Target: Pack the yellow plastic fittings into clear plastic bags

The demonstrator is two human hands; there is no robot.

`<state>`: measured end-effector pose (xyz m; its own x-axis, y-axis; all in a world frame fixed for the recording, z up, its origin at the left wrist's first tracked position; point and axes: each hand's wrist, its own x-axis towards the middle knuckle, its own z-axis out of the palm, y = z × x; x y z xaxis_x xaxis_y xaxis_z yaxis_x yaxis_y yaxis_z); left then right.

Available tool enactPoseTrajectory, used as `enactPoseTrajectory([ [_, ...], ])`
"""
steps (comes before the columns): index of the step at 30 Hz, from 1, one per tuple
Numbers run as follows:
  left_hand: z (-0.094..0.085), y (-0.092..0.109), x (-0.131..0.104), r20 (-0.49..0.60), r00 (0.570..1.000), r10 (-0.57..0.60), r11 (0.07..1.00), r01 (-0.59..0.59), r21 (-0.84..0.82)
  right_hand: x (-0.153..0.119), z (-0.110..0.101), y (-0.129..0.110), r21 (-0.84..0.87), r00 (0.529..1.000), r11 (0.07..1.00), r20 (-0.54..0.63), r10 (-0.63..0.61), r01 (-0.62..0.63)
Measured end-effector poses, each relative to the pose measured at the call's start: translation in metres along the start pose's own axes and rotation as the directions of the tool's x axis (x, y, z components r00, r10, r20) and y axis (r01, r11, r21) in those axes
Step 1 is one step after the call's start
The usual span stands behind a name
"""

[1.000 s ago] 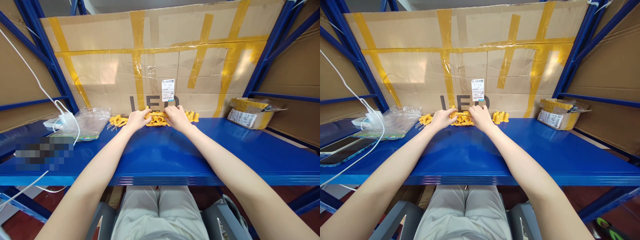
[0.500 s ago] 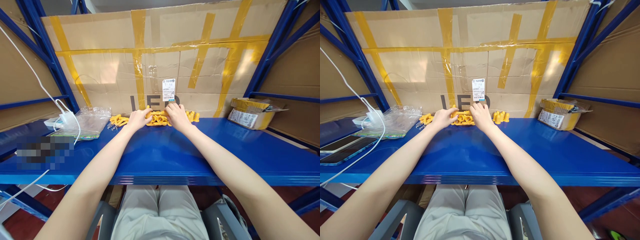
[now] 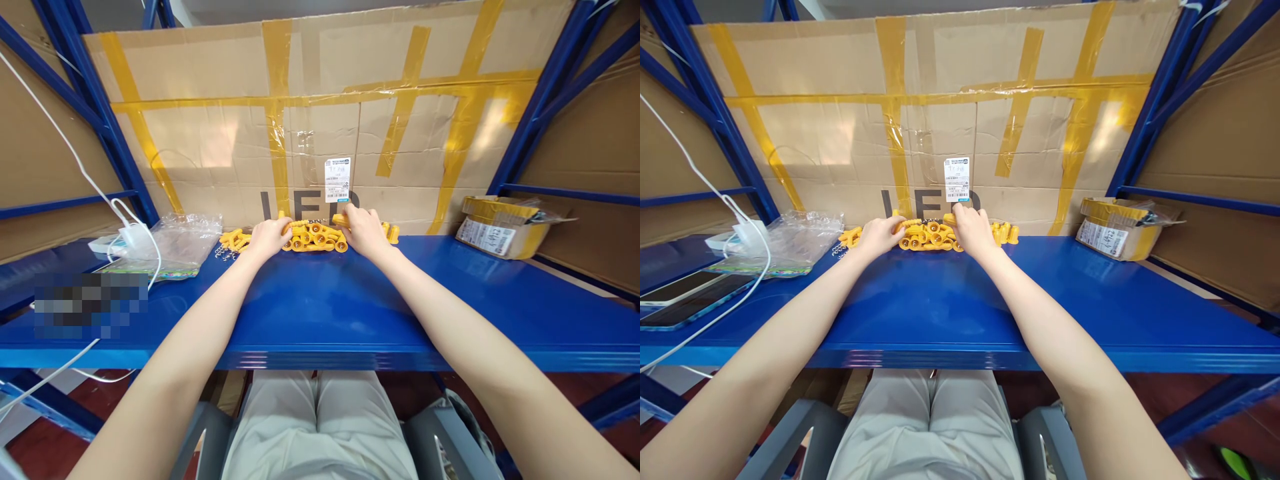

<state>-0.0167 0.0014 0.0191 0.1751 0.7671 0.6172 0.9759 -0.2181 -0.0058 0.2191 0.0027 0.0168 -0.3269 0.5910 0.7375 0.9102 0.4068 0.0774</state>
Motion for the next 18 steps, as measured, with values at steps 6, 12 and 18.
enactPoseTrajectory([
  [6,0.007,-0.025,0.003,-0.096,0.975,-0.198,0.980,0.196,-0.030,0.001,0.003,0.018,0.031,0.991,0.993,-0.069,0.113,-0.111],
  [12,0.014,-0.054,0.003,-0.111,0.926,-0.361,0.930,0.349,-0.114,0.002,0.004,0.045,0.016,0.934,0.934,0.008,0.358,-0.358],
  [18,0.025,-0.073,-0.004,-0.095,0.926,-0.365,0.924,0.349,-0.155,-0.005,-0.002,0.076,-0.073,0.687,0.718,0.238,0.687,-0.692],
])
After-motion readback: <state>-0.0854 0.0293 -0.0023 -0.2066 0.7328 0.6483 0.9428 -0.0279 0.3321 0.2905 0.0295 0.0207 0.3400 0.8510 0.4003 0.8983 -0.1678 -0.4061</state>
